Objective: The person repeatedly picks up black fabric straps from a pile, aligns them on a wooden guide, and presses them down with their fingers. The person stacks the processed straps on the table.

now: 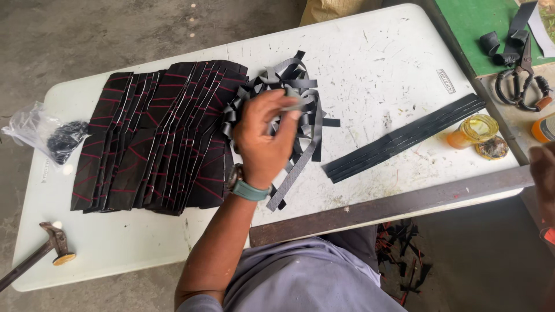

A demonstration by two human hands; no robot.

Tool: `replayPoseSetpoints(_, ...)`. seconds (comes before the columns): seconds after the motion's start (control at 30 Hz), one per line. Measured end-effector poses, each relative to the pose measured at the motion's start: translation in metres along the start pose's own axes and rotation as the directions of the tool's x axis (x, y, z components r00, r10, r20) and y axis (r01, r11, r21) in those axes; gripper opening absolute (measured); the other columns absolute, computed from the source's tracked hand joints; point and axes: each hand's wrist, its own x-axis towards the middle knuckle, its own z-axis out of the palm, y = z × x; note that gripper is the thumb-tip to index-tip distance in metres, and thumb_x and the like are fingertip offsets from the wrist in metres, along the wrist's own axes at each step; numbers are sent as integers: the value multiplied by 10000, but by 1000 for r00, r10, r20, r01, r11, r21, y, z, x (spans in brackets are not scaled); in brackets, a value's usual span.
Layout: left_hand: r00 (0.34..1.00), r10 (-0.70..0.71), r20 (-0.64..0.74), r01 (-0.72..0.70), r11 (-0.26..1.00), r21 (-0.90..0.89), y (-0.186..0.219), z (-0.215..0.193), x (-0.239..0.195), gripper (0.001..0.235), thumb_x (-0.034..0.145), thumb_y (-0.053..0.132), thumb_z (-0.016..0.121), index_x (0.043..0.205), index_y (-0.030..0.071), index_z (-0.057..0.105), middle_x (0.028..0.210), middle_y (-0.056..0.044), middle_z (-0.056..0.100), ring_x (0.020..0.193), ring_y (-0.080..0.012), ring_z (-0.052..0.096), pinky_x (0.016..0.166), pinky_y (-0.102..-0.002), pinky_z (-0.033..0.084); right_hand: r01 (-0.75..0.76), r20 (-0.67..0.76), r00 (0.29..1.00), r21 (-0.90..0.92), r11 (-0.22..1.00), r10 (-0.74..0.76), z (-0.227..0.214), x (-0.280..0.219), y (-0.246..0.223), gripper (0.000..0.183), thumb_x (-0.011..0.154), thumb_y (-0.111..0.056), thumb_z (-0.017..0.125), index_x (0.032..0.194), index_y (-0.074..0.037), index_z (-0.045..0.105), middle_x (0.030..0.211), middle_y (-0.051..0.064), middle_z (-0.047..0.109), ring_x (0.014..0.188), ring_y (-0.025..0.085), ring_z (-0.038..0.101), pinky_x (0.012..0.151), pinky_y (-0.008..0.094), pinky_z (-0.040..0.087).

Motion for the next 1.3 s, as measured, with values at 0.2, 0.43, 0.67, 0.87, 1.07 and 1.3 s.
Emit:
replayPoseSetpoints(0.2, 888, 83, 452, -67, 996, -52, 79, 62, -24, 550, 981, 80, 757, 1405, 97, 407, 977, -60, 751, 964, -225, 768, 934, -368, 609, 58, 93, 994, 47, 997, -63, 23, -28, -41, 1053, 821, -135, 793, 1628, -124, 118, 1297, 115, 657, 1102, 240, 702, 959, 366, 597)
replayPoseSetpoints(0.43, 720, -33, 694, 210, 962, -172, 102, 104, -44, 751, 903, 61, 715, 1525, 99, 297, 904, -128, 742, 836, -276, 782, 731, -373, 634, -10, 80, 997, 57, 998, 5, 26, -56, -24, 1138, 834, 42, 781, 1707, -114, 69, 1285, 212, 587, 990, 292, 751, 929, 450, 623)
replayPoseSetpoints(0.67, 492, -191, 850, 717, 643, -271, 97, 117, -91, 628, 1007, 124, 636, 1534, 76, 297, 906, -160, 747, 729, -192, 731, 648, -322, 605, -101, -54, 994, -251, 963, 90, -29, -77, 21, 912, 918, 73, 775, 1662, -10, 254, 979, 247, 714, 966, 331, 737, 959, 407, 624)
replayPoseSetpoints(0.87, 345, -393, 852, 798, 601, -46, 56, 58, -109, 350, 977, 129, 658, 1294, 9, 569, 1051, -172, 761, 753, -120, 728, 501, -237, 573, -211, -177, 956, 136, 968, 233, -93, -44, 80, 633, 971, 51, 739, 1541, 38, 463, 1063, 177, 725, 1022, 244, 736, 975, 340, 635)
replayPoseSetpoints(1.07, 304, -655, 691, 756, 608, 243, 25, 41, -136, 199, 902, 140, 726, 1035, -7, 720, 898, -136, 805, 701, -149, 759, 605, -278, 587, -443, -283, 874, -125, 888, 396, -106, -49, 141, 478, 961, 77, 742, 1407, 46, 573, 1077, 177, 726, 963, 189, 730, 842, 312, 630)
replayPoseSetpoints(1.3, 393, -698, 598, 618, 682, 391, 4, 56, -150, 171, 848, 159, 775, 928, 11, 741, 816, -107, 803, 712, -164, 775, 634, -292, 588, -580, -402, 800, -330, 745, 445, -123, -55, 172, 438, 910, -32, 809, 1307, 14, 629, 1031, 117, 762, 880, 115, 703, 615, 263, 536)
